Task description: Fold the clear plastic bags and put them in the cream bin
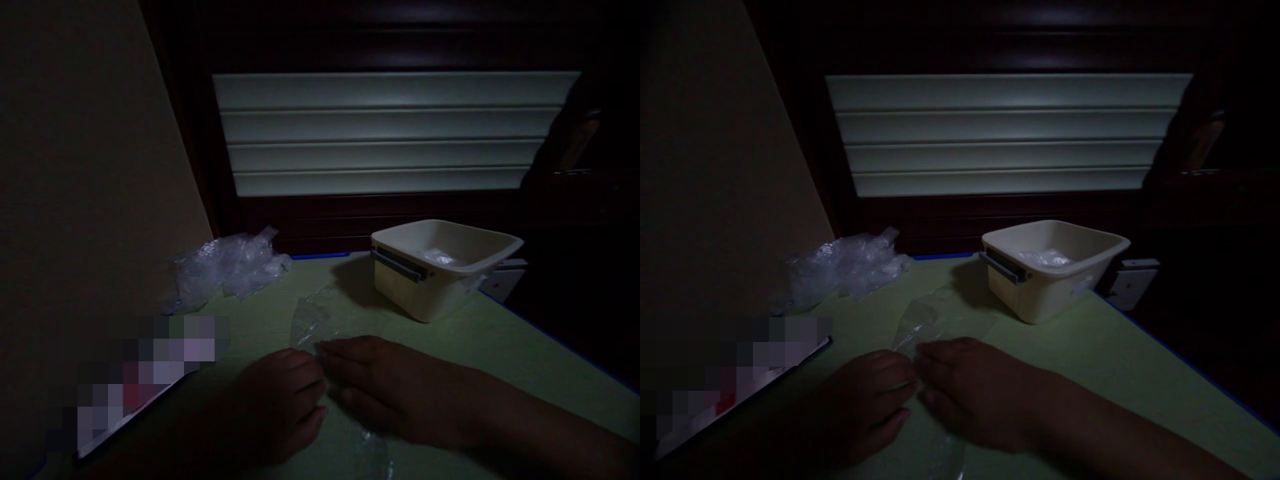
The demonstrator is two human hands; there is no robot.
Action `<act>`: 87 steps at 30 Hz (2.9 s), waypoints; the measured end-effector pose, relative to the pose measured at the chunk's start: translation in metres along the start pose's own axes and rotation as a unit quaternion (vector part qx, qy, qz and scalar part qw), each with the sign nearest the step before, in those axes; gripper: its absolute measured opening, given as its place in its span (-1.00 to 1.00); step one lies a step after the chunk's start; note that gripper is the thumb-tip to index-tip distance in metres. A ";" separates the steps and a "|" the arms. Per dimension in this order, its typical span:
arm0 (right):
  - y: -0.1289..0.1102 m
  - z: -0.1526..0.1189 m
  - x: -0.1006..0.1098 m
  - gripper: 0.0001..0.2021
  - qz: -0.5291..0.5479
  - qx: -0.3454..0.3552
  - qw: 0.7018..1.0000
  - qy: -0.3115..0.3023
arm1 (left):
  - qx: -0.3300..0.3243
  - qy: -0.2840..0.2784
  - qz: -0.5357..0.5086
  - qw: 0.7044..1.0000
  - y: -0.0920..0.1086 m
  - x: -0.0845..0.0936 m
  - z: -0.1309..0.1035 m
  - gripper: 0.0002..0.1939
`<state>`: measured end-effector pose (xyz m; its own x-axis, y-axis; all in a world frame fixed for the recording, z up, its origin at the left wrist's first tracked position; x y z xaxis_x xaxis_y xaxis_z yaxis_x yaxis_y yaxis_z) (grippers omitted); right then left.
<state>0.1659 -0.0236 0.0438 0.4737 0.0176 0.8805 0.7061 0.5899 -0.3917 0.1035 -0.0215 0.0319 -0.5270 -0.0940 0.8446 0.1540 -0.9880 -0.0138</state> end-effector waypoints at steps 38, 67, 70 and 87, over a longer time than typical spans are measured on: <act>0.009 -0.005 0.005 -0.70 0.035 0.004 0.997 -0.074 | -0.026 -0.005 -0.006 1.000 0.001 0.001 0.000 -0.88; 0.002 -0.001 -0.002 -0.67 0.099 -0.017 0.994 -0.035 | -0.078 -0.022 0.069 0.994 0.005 -0.007 -0.005 -0.93; 0.003 0.000 -0.001 -0.64 0.055 -0.011 0.998 -0.028 | -0.080 -0.020 0.092 0.992 0.006 -0.007 -0.004 -0.88; 0.020 0.009 -0.005 -0.83 0.029 -0.082 0.995 0.046 | -0.067 -0.004 0.094 0.993 0.007 -0.003 -0.003 -0.84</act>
<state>0.1729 -0.0044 0.0337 0.5580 -0.0307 0.8293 0.7486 0.4500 -0.4870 0.1033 -0.0288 0.0274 -0.4923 -0.2774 0.8250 0.1352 -0.9607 -0.2423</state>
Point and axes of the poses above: each hand's wrist, its own z-axis towards the middle knuckle, its own x-axis out of the back of the hand, y = z × x, the point moved 9 cm from there along z, towards the middle knuckle, and after that the axes turned 14 degrees about y, right-handed, at the moved point
